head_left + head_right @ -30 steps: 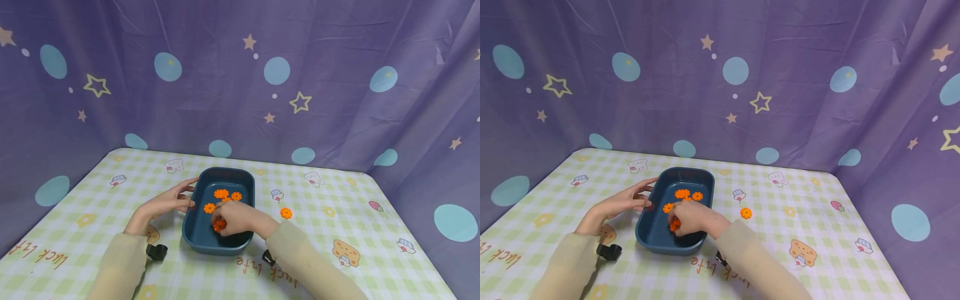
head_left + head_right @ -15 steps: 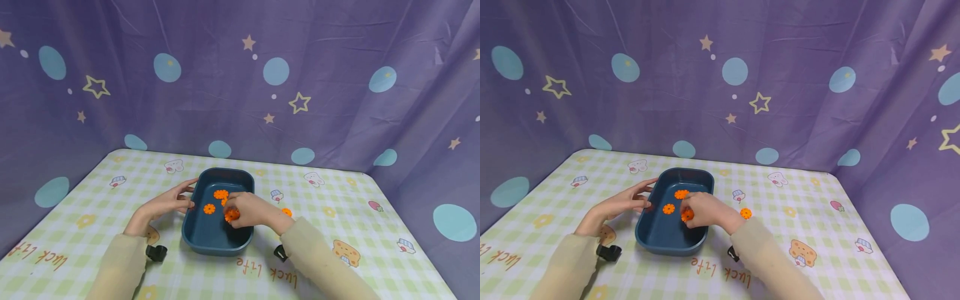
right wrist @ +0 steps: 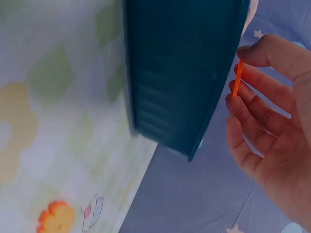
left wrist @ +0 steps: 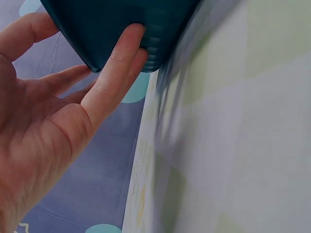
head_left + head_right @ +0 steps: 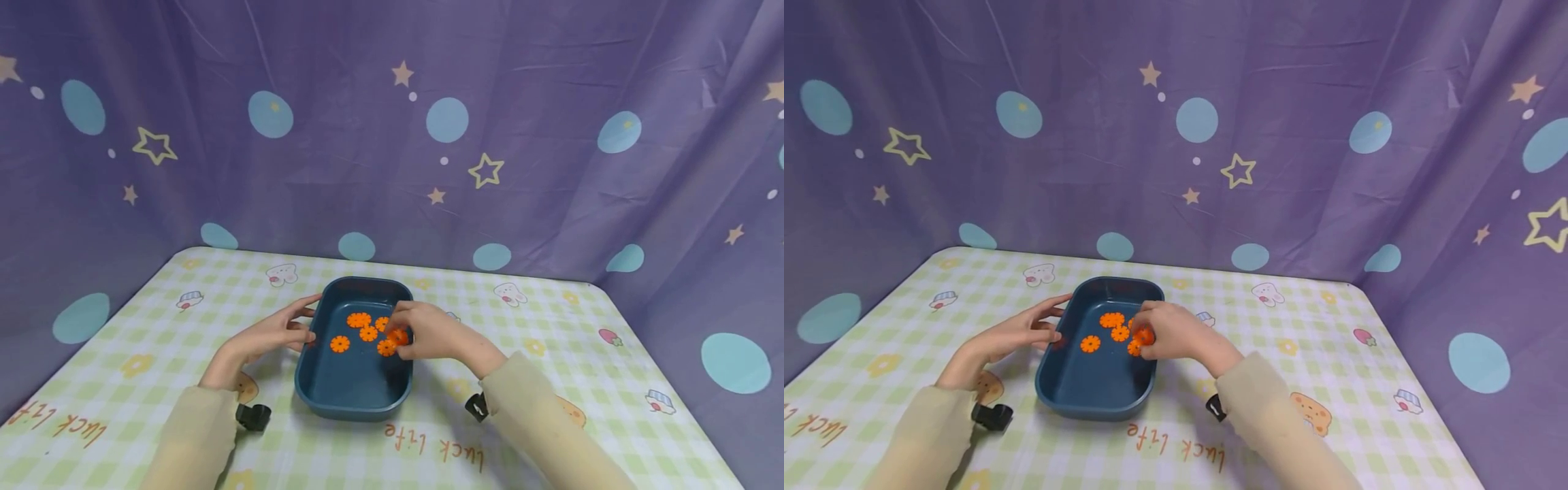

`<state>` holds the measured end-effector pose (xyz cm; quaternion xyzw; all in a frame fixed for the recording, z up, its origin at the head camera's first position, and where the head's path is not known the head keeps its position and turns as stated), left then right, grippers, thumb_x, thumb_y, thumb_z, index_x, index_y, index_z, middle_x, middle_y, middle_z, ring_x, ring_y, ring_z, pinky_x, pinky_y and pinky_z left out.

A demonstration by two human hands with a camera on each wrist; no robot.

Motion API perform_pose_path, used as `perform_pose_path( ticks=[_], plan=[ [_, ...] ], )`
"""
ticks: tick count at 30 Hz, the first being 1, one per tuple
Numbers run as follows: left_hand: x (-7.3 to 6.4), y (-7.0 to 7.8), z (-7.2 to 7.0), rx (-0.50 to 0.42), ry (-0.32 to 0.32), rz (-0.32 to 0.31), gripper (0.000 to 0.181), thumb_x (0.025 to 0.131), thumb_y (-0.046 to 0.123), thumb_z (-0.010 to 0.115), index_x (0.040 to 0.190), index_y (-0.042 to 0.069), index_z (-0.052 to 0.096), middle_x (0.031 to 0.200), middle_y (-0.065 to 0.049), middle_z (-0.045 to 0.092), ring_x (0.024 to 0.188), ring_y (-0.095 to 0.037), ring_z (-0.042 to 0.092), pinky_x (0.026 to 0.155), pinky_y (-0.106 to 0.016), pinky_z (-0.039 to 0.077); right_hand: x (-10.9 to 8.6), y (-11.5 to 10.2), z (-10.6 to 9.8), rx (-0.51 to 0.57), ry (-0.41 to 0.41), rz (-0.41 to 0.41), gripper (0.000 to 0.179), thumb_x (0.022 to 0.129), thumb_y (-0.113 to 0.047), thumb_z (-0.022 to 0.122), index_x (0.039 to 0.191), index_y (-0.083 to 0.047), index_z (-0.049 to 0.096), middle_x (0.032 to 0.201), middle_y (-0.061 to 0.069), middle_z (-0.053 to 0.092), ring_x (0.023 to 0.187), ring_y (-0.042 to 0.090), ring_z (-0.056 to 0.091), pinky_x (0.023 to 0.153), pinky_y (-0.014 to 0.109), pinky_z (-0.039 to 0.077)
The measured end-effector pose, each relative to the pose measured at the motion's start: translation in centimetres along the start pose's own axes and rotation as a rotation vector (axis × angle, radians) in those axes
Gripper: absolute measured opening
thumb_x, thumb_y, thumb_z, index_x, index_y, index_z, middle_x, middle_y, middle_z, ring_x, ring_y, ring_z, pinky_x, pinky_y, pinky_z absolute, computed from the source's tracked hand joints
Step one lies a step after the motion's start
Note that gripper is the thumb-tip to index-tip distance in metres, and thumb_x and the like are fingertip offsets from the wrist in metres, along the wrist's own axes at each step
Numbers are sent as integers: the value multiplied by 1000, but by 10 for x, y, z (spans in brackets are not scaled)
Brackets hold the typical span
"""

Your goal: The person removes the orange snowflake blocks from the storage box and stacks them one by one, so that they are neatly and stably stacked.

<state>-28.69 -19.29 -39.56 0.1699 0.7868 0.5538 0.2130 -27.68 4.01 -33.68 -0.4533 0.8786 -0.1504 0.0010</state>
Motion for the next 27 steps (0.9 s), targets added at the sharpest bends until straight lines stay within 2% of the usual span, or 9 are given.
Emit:
perform_pose_path(
  ticks=[12,18,24,27],
  plan=[
    [1,-1,-1,2,8,-4,77,88,22,58,147,22,10,143,-24,19,103,-27,57,81,-42,51,-20,30,-10,14,39,95,24,74,-18,67,98,-18,68,93,-10,55,80,7,53,73,24,48],
    [1,-1,-1,7,3,-4,76,88,22,58,147,23,10,143,-24,19,102,-27,58,81,-42,51,-32,41,-13,29,70,92,22,74,-16,68,95,-13,68,92,-5,58,78,9,55,72,30,51],
    [1,0,-1,10,3,-3,76,88,22,57,147,21,10,143,-25,18,102,-27,58,81,-42,51,-45,55,-10,14,81,108,19,74,-15,69,93,-16,67,92,-5,59,76,9,55,70,26,50],
    [1,-1,-1,7,8,-12,75,89,22,58,147,23,10,143,-23,19,102,-27,58,81,-42,51,-51,60,-7,19,64,123,19,75,-15,69,94,-14,67,92,-4,58,77,11,56,72,28,50]
  ],
)
Point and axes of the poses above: each hand's wrist, its own x-axis towards the middle knuckle, its own z-axis out of the palm, y = z × x, the point moved 6 cm from there along x, towards the middle knuckle
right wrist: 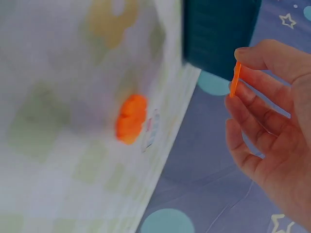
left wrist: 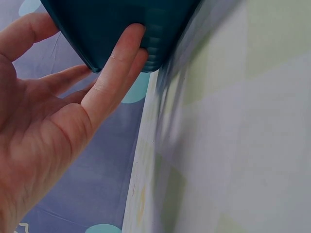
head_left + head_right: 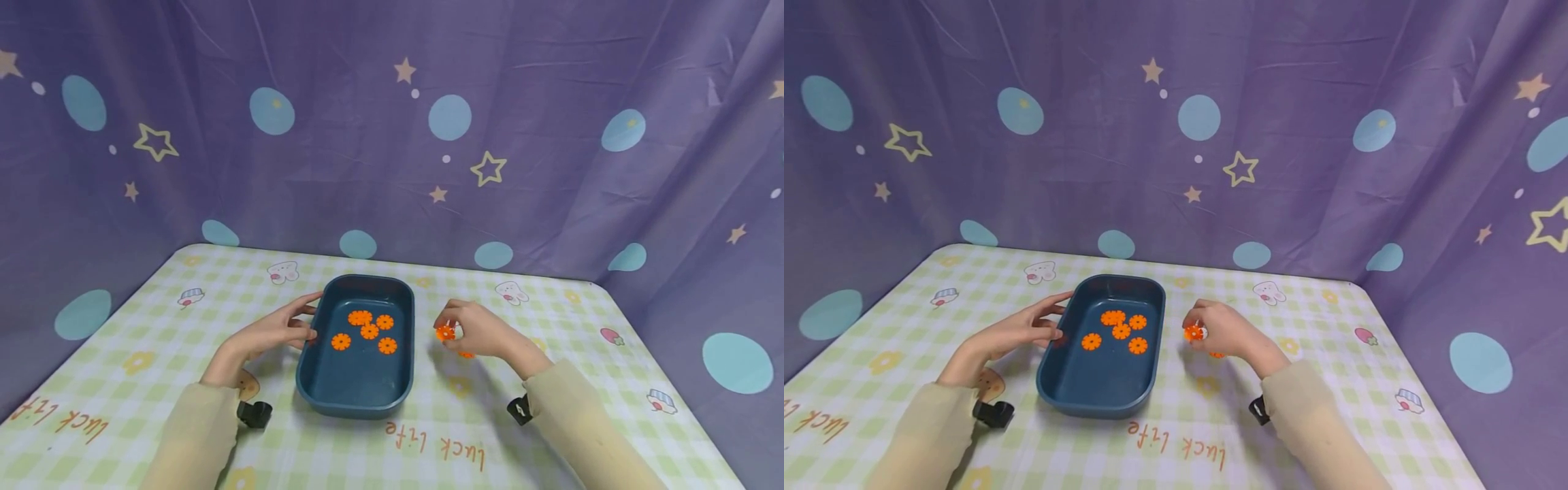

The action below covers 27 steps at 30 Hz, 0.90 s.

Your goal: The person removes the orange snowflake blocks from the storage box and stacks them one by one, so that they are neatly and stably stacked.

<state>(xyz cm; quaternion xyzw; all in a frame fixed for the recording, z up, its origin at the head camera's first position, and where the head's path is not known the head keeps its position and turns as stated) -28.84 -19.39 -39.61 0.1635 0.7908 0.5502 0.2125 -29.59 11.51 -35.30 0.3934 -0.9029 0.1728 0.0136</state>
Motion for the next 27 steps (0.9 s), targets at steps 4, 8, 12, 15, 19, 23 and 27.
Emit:
perform_pose_path(
  ticks=[4,8,12,15,19,23,27],
  plan=[
    [0,0,0,-6,0,3,75,89,23,58,147,25,11,143,-23,19,102,-27,58,81,-43,51,-7,9,4,20,-7,23,19,74,-11,68,94,-9,68,92,-3,58,80,13,57,75,33,50],
    [1,-1,0,-6,0,3,75,88,23,58,147,25,11,143,-23,19,101,-27,59,81,-43,51,-11,17,7,34,-7,35,21,73,-8,68,94,-8,68,92,-3,59,80,12,57,75,33,50],
    [0,0,0,-9,0,3,75,88,23,58,147,25,11,143,-23,18,102,-27,58,81,-43,50,-16,23,10,35,-12,49,21,73,-8,68,94,-8,68,91,-4,60,80,12,57,74,35,50],
    [0,1,0,-12,-1,6,75,88,24,58,147,25,10,143,-23,18,103,-28,58,81,-44,50,-19,26,11,24,-11,63,20,74,-11,70,94,-9,68,91,-5,60,79,12,58,75,36,50],
    [0,1,0,-16,-4,8,75,88,23,58,147,25,10,143,-23,18,102,-28,58,82,-44,50,-23,30,13,20,-7,81,19,75,-16,71,93,-10,68,89,-5,60,78,12,58,75,36,50],
    [-1,1,0,-18,-5,5,75,88,23,58,147,25,11,143,-23,18,102,-27,59,82,-45,50,-26,34,16,32,-3,83,17,75,-16,72,91,-10,69,87,-4,59,76,11,56,72,33,50],
    [-1,1,0,-16,-6,4,75,88,23,57,147,25,11,143,-23,18,102,-28,59,82,-45,50,-29,38,19,40,2,82,16,74,-16,73,89,-12,69,87,-4,58,72,10,53,68,30,47]
  ],
)
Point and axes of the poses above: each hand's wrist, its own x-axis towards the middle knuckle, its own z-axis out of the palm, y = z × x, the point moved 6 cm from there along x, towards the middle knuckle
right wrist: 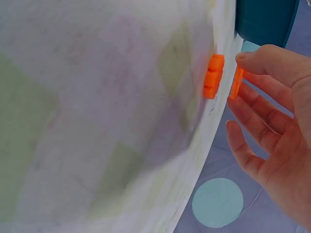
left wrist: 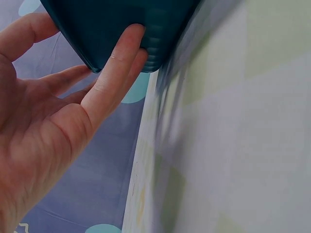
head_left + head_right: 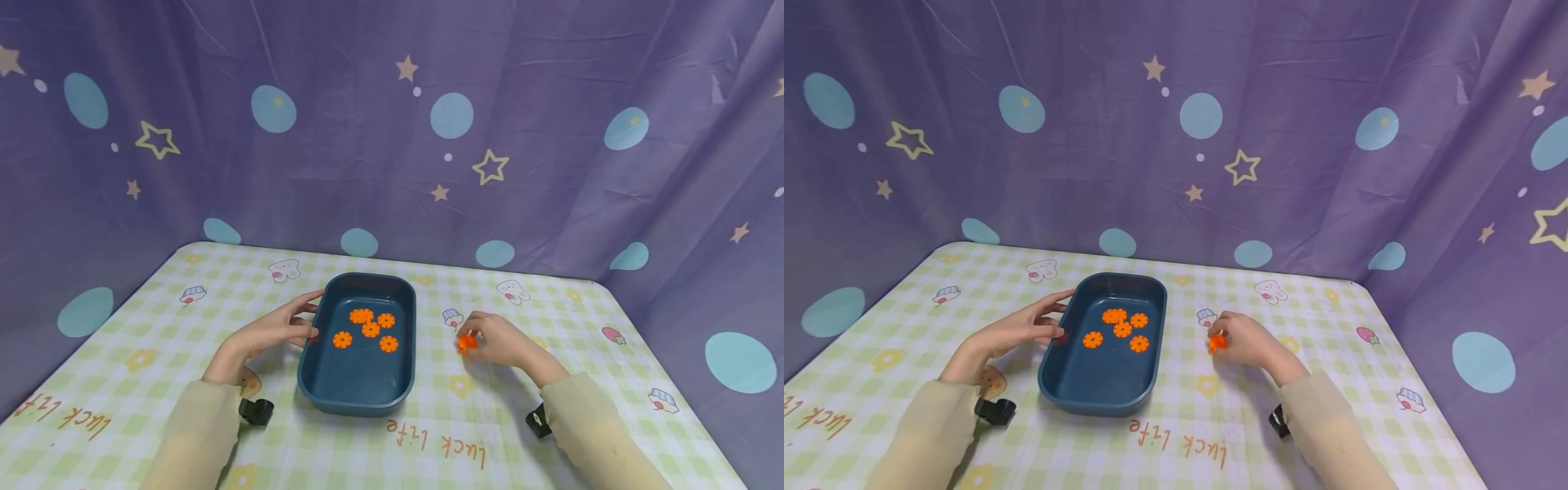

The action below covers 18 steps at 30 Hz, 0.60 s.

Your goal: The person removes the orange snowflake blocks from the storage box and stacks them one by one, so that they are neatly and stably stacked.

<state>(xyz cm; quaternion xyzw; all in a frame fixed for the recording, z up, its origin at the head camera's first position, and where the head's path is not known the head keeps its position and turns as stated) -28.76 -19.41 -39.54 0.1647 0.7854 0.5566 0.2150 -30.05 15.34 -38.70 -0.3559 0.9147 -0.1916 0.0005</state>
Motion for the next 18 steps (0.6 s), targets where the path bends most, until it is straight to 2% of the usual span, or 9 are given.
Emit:
perform_pose_path(
  ticks=[9,18],
  plan=[
    [0,0,0,1,-2,0,75,89,23,57,147,26,10,144,-23,18,103,-28,58,82,-44,50,-1,5,6,-26,-17,3,15,75,-15,72,90,-14,69,88,-4,58,71,9,50,65,23,44],
    [-1,1,1,-1,0,0,75,89,24,57,147,26,10,143,-22,18,103,-28,58,82,-45,50,-2,4,7,-62,-15,13,17,74,-13,72,90,-17,69,89,-6,59,71,10,50,64,22,42]
  ],
)
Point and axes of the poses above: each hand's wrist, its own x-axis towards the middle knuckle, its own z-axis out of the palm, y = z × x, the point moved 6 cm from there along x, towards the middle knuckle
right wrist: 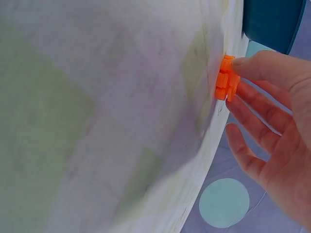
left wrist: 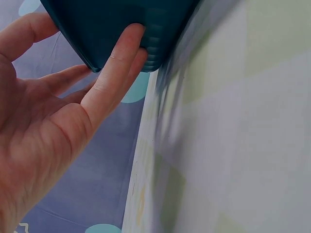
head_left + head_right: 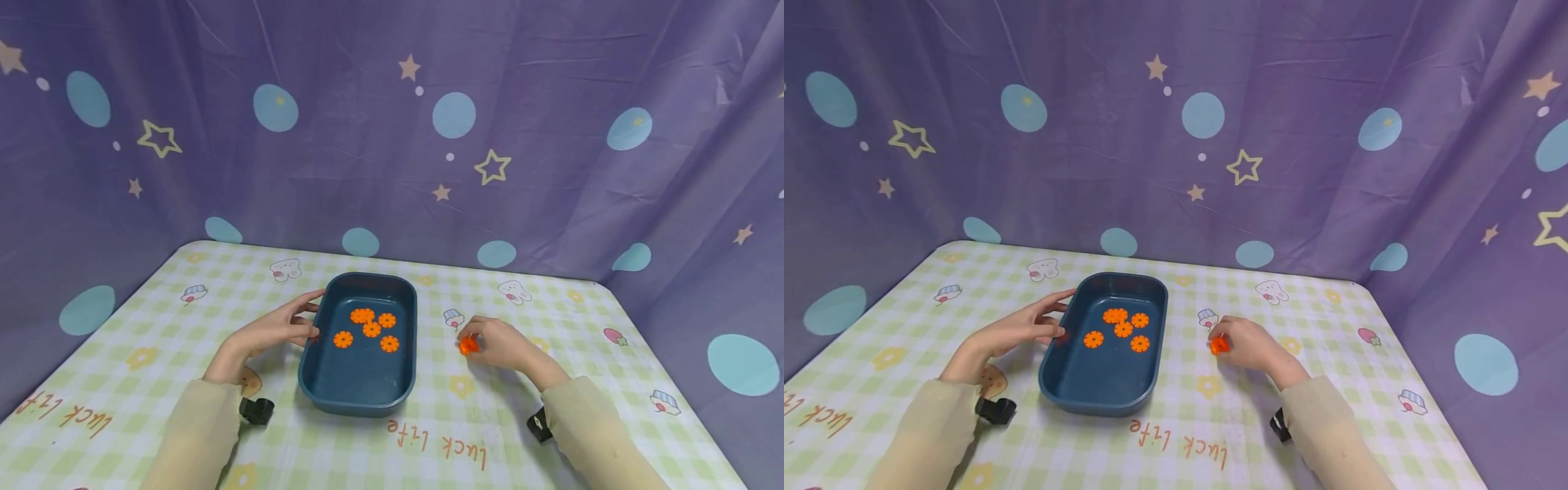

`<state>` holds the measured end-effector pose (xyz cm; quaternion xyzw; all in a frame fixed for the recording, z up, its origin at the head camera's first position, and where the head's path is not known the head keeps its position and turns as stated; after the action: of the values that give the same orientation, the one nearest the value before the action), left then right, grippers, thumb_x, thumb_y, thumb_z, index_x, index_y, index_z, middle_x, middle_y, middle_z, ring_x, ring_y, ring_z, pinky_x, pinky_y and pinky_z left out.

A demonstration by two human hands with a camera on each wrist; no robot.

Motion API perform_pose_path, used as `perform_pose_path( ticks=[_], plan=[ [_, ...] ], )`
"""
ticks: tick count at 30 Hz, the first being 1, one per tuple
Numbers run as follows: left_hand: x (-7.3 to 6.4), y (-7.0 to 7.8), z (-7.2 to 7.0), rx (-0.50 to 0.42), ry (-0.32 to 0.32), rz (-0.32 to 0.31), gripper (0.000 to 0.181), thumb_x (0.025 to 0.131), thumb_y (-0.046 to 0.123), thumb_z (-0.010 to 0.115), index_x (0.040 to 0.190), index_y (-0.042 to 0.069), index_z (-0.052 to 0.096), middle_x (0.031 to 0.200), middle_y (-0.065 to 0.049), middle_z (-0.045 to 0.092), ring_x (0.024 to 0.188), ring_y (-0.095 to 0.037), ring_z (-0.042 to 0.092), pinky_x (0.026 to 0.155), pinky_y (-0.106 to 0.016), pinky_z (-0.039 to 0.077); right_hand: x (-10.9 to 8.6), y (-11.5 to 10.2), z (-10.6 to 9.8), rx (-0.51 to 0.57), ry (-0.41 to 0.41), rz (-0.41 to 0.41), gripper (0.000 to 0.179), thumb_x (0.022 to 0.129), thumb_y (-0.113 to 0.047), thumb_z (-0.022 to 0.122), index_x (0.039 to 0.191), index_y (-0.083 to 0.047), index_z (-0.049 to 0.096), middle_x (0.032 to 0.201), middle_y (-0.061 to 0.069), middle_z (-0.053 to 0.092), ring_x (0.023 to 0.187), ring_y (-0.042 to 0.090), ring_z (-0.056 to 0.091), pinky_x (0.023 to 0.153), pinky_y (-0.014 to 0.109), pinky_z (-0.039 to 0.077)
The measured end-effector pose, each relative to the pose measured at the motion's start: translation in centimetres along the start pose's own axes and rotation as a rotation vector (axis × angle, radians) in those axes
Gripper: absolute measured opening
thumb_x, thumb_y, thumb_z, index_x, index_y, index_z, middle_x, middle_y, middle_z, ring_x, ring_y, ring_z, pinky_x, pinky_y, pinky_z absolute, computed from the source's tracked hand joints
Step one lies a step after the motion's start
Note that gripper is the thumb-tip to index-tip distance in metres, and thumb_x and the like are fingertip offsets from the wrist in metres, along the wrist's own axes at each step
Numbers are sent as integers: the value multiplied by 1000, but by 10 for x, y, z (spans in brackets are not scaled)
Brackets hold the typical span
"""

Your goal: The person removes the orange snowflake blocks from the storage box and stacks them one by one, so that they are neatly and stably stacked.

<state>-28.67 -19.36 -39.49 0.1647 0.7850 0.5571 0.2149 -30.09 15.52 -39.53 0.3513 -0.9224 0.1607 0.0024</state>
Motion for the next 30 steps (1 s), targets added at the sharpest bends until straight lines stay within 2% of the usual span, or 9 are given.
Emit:
perform_pose_path(
  ticks=[7,15,30],
  plan=[
    [-1,1,0,-3,1,1,75,89,23,57,147,26,11,143,-22,19,103,-28,58,82,-45,50,-1,0,1,-18,-6,2,19,73,-12,72,91,-18,69,90,-7,59,71,10,50,64,22,41],
    [-1,1,-1,6,-13,20,76,89,21,56,148,20,8,142,-26,16,103,-28,58,82,-45,50,0,1,1,-24,-5,-1,21,72,-12,73,92,-19,68,90,-8,59,71,10,51,65,23,41],
    [0,0,0,0,2,0,75,88,22,58,147,26,11,143,-23,18,104,-29,57,82,-44,50,0,2,6,-32,-8,-3,24,71,-14,74,93,-20,68,91,-8,59,73,10,50,66,24,42]
  ],
)
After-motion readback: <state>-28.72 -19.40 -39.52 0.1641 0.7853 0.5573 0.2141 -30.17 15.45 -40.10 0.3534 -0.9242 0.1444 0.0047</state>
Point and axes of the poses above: each hand's wrist, its own x-axis towards the middle knuckle, its own z-axis out of the palm, y = z × x, the point moved 6 cm from there along x, towards the middle knuckle
